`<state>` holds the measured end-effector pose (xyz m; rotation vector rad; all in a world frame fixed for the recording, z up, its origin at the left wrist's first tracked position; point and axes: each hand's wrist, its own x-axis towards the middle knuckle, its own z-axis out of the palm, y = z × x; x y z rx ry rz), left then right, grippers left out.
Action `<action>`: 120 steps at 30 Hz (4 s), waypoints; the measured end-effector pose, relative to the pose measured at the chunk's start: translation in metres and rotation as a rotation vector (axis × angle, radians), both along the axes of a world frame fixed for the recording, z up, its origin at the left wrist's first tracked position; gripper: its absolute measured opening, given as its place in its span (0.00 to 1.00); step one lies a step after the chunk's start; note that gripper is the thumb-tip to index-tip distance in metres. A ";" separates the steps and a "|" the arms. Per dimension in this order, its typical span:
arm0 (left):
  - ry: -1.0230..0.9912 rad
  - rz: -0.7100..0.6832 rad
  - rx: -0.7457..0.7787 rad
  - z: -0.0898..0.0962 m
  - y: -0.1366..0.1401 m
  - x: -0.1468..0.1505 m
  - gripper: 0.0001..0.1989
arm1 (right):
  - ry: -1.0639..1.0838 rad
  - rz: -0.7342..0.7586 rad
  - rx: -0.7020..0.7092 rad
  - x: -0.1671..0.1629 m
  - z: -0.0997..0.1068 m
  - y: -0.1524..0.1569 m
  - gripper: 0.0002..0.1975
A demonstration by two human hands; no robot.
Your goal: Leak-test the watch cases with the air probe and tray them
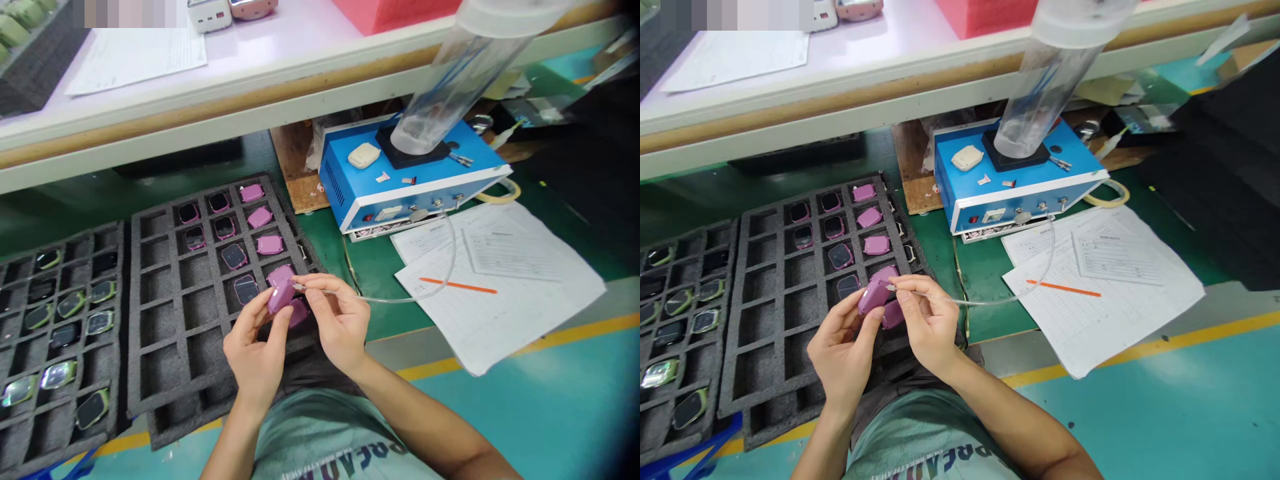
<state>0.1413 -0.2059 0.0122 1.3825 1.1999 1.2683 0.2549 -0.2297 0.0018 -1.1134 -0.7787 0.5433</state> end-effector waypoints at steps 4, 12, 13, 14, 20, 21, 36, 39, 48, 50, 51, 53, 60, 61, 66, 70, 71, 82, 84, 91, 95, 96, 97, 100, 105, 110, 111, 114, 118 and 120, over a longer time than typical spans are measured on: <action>0.019 -0.002 0.034 0.000 0.000 -0.001 0.15 | 0.016 0.018 0.032 0.000 0.000 0.000 0.06; 0.023 -0.004 0.038 0.000 0.002 -0.001 0.15 | 0.022 0.030 0.049 0.000 0.000 0.001 0.07; 0.025 -0.004 0.039 0.000 0.002 -0.001 0.15 | 0.023 0.032 0.049 0.000 0.000 0.001 0.07; 0.029 -0.005 0.041 0.000 0.002 -0.001 0.14 | 0.024 0.034 0.050 0.000 0.000 0.002 0.07; 0.042 -0.003 0.038 -0.001 0.002 -0.002 0.14 | 0.008 0.042 0.060 0.000 -0.002 0.003 0.06; 0.037 -0.005 0.032 -0.001 0.002 -0.002 0.14 | 0.001 0.043 0.059 0.000 -0.002 0.003 0.06; 0.066 -0.004 -0.046 -0.002 0.002 -0.001 0.16 | -0.125 -0.068 0.108 -0.001 -0.004 -0.003 0.08; 0.003 -0.024 -0.057 -0.004 0.001 0.000 0.14 | -0.079 -0.035 0.136 -0.002 -0.004 -0.002 0.07; 0.019 -0.071 -0.030 -0.001 -0.003 0.001 0.15 | -0.058 0.009 0.141 0.000 -0.003 -0.003 0.10; 0.029 -0.079 -0.018 -0.001 -0.003 0.001 0.15 | -0.056 0.010 0.129 0.001 -0.002 -0.004 0.10; 0.033 -0.082 -0.014 -0.001 -0.002 0.001 0.15 | -0.058 0.011 0.125 0.001 -0.002 -0.004 0.10; 0.039 -0.081 -0.005 -0.001 -0.002 0.001 0.14 | -0.059 0.011 0.120 0.001 -0.002 -0.004 0.10; 0.070 -0.066 -0.002 -0.001 -0.003 0.001 0.14 | -0.057 0.013 0.114 0.001 -0.002 -0.004 0.10; 0.069 -0.067 0.001 -0.001 -0.003 0.001 0.14 | -0.057 0.014 0.113 0.001 -0.002 -0.003 0.10; 0.066 -0.076 0.015 -0.001 -0.002 0.001 0.14 | -0.084 -0.004 0.094 0.001 -0.001 -0.003 0.08; 0.081 -0.075 0.005 0.000 -0.001 0.001 0.14 | -0.101 -0.012 0.071 0.001 -0.001 -0.004 0.07; 0.081 -0.077 0.006 0.001 -0.001 0.001 0.14 | -0.101 -0.010 0.073 0.001 -0.001 -0.004 0.07; 0.084 -0.091 0.033 0.002 0.001 -0.001 0.13 | -0.075 0.008 0.093 -0.001 -0.004 -0.003 0.09; 0.094 -0.087 0.043 0.001 0.002 -0.001 0.14 | -0.085 0.007 0.099 -0.001 -0.004 -0.002 0.09; 0.097 -0.044 0.069 -0.003 0.008 -0.002 0.15 | -0.124 -0.017 0.112 -0.001 -0.002 0.005 0.07; 0.093 -0.049 0.058 -0.005 0.009 -0.003 0.17 | -0.131 -0.037 0.128 -0.001 -0.001 0.008 0.07; 0.092 -0.049 0.057 -0.005 0.009 -0.003 0.17 | -0.131 -0.039 0.131 -0.001 -0.001 0.008 0.07; 0.093 -0.045 0.057 -0.006 0.009 -0.003 0.17 | -0.131 -0.039 0.133 -0.001 -0.001 0.008 0.07; 0.102 -0.050 0.064 -0.007 0.009 -0.004 0.17 | -0.125 -0.035 0.141 -0.001 -0.001 0.008 0.07; 0.099 -0.058 0.081 -0.007 0.011 -0.004 0.16 | -0.107 -0.031 0.159 -0.002 -0.002 0.009 0.07; 0.091 -0.063 0.093 -0.007 0.011 -0.004 0.15 | -0.105 -0.034 0.152 -0.003 -0.002 0.009 0.07; 0.091 -0.064 0.095 -0.007 0.011 -0.003 0.15 | -0.105 -0.033 0.151 -0.003 -0.001 0.009 0.07; 0.096 -0.063 0.101 -0.007 0.012 -0.003 0.15 | -0.100 -0.026 0.157 -0.003 -0.001 0.009 0.07; 0.106 -0.059 0.102 -0.005 0.011 -0.004 0.15 | -0.082 -0.014 0.158 -0.003 -0.003 0.009 0.07; 0.110 -0.055 0.100 -0.004 0.011 -0.004 0.15 | -0.067 -0.004 0.155 -0.003 -0.004 0.008 0.08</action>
